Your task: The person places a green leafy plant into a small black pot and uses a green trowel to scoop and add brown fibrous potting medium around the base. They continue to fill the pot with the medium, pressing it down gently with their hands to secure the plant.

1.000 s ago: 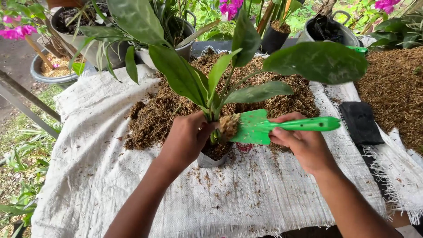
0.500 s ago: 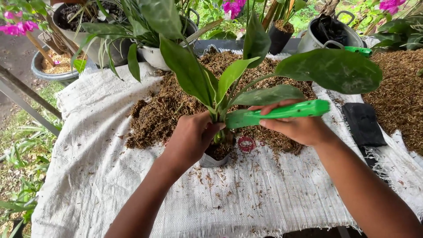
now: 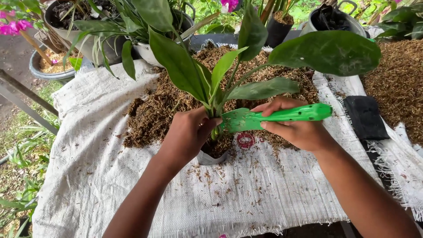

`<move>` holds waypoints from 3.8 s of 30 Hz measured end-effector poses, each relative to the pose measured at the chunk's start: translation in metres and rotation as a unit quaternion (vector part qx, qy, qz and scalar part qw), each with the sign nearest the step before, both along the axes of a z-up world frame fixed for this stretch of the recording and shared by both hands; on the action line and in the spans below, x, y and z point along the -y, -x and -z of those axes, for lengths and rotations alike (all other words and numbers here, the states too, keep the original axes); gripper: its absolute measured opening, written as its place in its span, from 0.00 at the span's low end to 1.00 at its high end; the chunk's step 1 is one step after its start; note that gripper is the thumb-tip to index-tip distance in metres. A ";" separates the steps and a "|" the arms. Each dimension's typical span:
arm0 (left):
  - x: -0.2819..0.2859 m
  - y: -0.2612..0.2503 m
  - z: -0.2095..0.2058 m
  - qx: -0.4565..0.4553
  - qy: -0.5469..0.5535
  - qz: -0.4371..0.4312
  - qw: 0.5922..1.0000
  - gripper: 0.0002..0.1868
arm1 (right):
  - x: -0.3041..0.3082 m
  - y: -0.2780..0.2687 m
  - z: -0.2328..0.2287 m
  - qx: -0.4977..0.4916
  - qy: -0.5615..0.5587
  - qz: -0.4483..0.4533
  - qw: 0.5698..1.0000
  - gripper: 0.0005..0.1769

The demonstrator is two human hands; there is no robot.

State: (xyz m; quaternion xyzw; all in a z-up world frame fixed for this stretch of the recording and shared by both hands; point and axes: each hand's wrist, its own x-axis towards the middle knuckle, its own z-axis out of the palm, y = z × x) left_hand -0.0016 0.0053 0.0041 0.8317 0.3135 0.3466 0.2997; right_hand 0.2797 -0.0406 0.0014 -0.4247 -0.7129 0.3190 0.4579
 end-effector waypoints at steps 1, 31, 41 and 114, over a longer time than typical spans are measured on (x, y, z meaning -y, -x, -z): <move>0.000 -0.001 -0.001 -0.002 0.000 0.003 1.000 0.04 | 0.004 -0.004 0.002 -0.002 0.000 0.003 1.000 0.10; -0.022 -0.016 0.011 -0.022 -0.013 -0.041 0.999 0.09 | 0.119 -0.006 0.143 -0.552 0.214 0.343 0.729 0.11; -0.020 -0.016 0.006 -0.008 0.009 -0.041 0.999 0.08 | 0.061 0.039 0.101 -0.580 0.193 0.405 0.680 0.07; -0.006 -0.006 0.003 0.010 0.009 -0.008 1.000 0.09 | 0.075 -0.043 0.034 -0.284 0.019 0.265 0.921 0.12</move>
